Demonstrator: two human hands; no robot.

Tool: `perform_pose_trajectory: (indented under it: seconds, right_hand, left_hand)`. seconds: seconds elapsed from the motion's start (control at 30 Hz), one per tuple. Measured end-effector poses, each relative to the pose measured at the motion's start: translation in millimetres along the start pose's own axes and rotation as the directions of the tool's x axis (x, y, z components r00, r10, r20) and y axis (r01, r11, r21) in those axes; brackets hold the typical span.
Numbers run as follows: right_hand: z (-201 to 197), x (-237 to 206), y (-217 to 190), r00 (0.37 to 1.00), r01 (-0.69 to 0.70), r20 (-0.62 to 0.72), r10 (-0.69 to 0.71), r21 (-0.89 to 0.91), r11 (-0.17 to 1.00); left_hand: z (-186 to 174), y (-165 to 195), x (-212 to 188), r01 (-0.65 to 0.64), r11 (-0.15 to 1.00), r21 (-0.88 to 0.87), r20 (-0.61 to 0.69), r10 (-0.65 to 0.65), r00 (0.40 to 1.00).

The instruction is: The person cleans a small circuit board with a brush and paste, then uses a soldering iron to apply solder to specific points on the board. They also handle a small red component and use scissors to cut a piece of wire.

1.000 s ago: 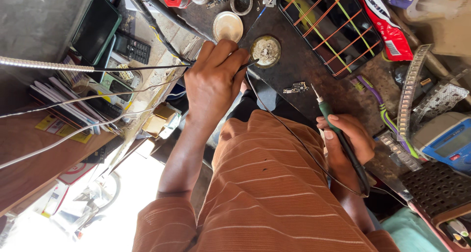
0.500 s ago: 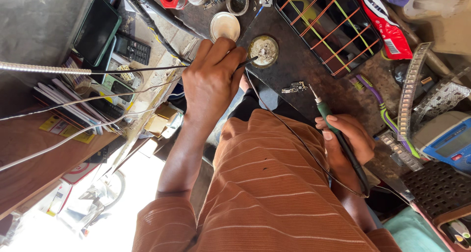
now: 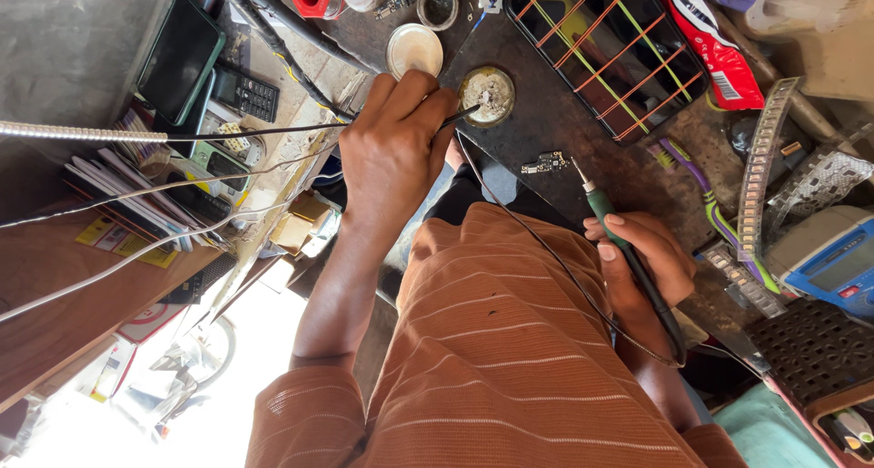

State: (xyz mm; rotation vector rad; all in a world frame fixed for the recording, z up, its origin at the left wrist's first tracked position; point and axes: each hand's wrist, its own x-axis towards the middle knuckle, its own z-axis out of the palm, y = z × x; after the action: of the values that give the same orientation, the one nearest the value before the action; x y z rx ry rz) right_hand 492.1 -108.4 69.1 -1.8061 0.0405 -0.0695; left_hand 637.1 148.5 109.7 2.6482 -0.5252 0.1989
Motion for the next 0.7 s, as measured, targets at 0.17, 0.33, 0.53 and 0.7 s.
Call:
perform_pose_trajectory:
  seconds: [0.17, 0.33, 0.53, 0.7]
  right_hand:
    - [2.3, 1.5, 3.7, 0.999, 0.025, -0.025, -0.024, 0.024, 0.999]
    - [2.4, 0.0, 3.0, 0.999, 0.032, -0.028, -0.031, 0.020, 0.999]
    - [2.7, 0.7, 5.8, 0.998, 0.048, -0.036, -0.047, 0.018, 0.999]
    - [4.2, 0.1, 2.7, 0.999, 0.024, -0.039, -0.023, 0.016, 1.000]
  left_hand:
    - [0.3, -0.1, -1.9, 0.011, 0.999, -0.053, -0.002, -0.011, 1.000]
    - [7.8, 1.0, -11.4, 0.066, 0.941, -0.331, -0.084, -0.099, 0.992]
    - [22.8, 14.8, -41.1, 0.284, 0.580, -0.763, 0.122, -0.303, 0.945]
    - [37.4, 32.4, -59.6, 0.287, 0.485, -0.826, 0.144, -0.312, 0.939]
